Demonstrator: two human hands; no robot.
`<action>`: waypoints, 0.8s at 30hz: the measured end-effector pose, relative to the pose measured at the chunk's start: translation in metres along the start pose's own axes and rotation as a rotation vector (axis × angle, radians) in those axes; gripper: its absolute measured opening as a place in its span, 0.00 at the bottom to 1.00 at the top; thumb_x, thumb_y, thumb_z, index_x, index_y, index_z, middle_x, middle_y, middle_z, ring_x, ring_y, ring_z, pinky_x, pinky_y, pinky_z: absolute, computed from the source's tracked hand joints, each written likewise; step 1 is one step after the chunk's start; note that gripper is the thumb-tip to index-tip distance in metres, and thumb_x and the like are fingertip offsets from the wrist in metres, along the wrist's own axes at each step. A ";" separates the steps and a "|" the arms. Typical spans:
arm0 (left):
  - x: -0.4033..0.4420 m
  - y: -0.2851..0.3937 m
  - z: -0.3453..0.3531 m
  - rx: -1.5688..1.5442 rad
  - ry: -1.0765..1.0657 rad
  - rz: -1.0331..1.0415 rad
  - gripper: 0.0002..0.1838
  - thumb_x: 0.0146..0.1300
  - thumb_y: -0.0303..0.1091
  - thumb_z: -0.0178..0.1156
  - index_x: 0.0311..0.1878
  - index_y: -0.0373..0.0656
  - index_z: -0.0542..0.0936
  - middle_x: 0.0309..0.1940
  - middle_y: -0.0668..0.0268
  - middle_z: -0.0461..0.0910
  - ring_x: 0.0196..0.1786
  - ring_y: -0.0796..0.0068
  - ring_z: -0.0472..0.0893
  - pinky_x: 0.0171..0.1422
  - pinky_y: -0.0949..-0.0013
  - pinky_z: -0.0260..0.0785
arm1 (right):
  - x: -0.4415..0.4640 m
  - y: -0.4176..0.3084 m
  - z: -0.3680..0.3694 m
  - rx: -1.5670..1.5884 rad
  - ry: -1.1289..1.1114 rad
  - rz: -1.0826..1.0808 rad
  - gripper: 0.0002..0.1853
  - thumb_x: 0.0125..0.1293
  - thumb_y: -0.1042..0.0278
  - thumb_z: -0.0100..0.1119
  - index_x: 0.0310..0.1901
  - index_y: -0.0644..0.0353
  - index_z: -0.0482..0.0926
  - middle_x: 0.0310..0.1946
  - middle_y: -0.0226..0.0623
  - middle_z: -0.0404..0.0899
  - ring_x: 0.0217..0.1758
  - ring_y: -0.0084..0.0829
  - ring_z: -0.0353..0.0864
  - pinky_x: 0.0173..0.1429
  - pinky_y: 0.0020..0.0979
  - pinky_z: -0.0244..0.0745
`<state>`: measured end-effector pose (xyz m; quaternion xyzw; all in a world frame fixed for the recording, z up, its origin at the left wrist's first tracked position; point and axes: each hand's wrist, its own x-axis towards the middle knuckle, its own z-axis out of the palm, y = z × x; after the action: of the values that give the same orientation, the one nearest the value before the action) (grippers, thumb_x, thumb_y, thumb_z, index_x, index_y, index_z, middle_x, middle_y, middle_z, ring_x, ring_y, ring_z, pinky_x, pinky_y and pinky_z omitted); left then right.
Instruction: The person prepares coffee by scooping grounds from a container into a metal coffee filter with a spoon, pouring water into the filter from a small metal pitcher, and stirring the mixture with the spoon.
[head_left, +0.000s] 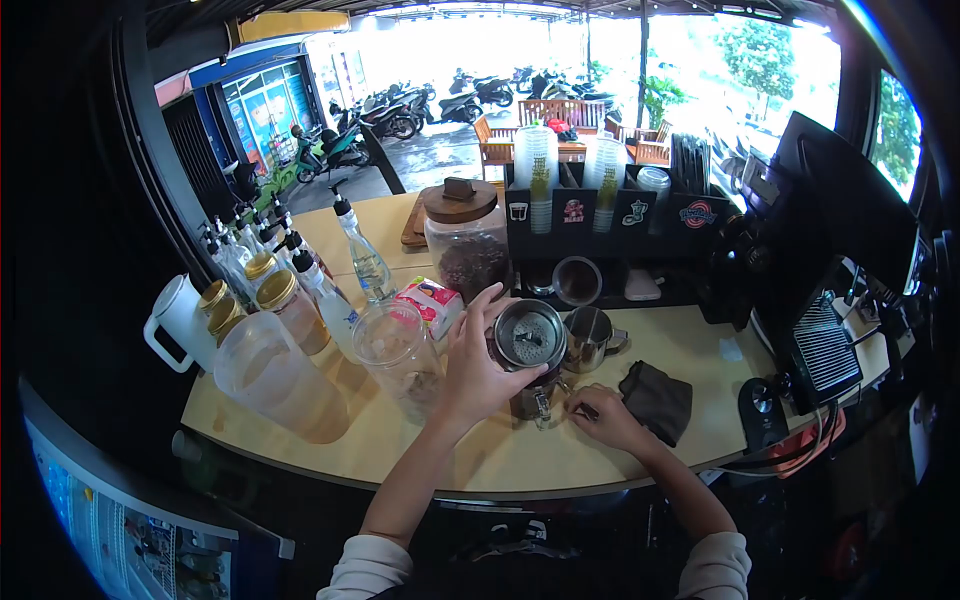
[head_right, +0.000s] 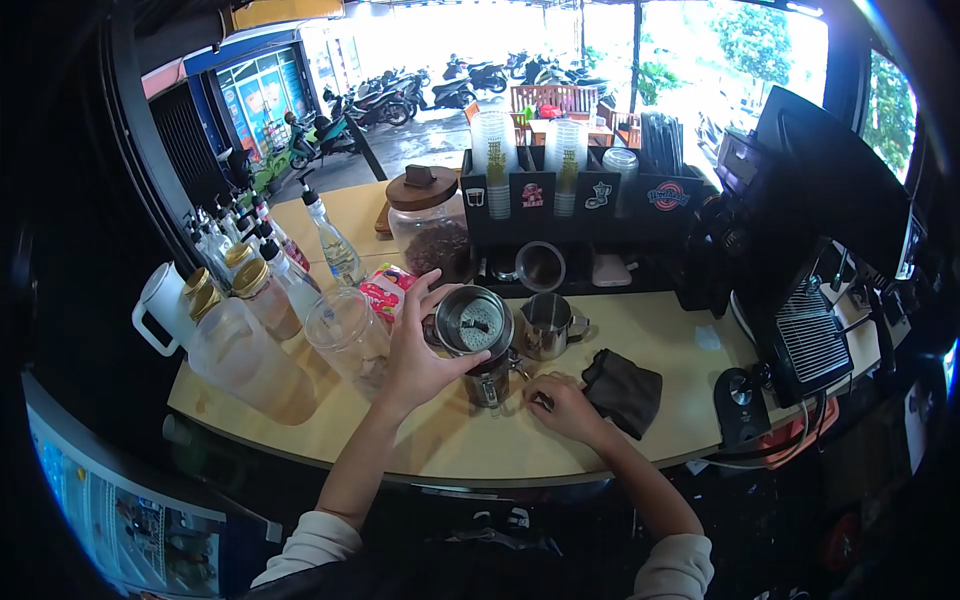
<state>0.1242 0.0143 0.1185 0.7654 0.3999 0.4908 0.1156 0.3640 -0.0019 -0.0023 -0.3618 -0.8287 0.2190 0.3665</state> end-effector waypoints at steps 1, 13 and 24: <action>0.000 0.000 0.000 0.000 -0.002 0.000 0.57 0.36 0.34 0.80 0.68 0.40 0.55 0.56 0.56 0.77 0.60 0.62 0.76 0.66 0.61 0.67 | 0.000 0.000 0.000 -0.005 -0.008 0.021 0.07 0.54 0.76 0.65 0.34 0.61 0.77 0.31 0.36 0.80 0.38 0.37 0.79 0.46 0.36 0.71; -0.003 -0.001 0.002 0.015 -0.018 -0.049 0.56 0.36 0.37 0.81 0.68 0.40 0.57 0.53 0.55 0.78 0.59 0.61 0.77 0.65 0.60 0.67 | -0.002 -0.007 -0.008 -0.116 0.019 -0.021 0.09 0.54 0.70 0.68 0.34 0.59 0.78 0.39 0.35 0.81 0.46 0.38 0.78 0.54 0.37 0.69; -0.022 0.005 -0.022 -0.074 0.156 0.068 0.50 0.45 0.42 0.77 0.68 0.41 0.60 0.65 0.54 0.67 0.66 0.54 0.68 0.71 0.54 0.58 | 0.054 -0.087 -0.068 0.128 0.311 0.001 0.09 0.54 0.72 0.68 0.32 0.62 0.75 0.28 0.32 0.74 0.34 0.24 0.73 0.42 0.27 0.69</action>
<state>0.1040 -0.0096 0.1169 0.7331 0.3629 0.5672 0.0956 0.3523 -0.0106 0.1199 -0.3674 -0.7461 0.2129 0.5129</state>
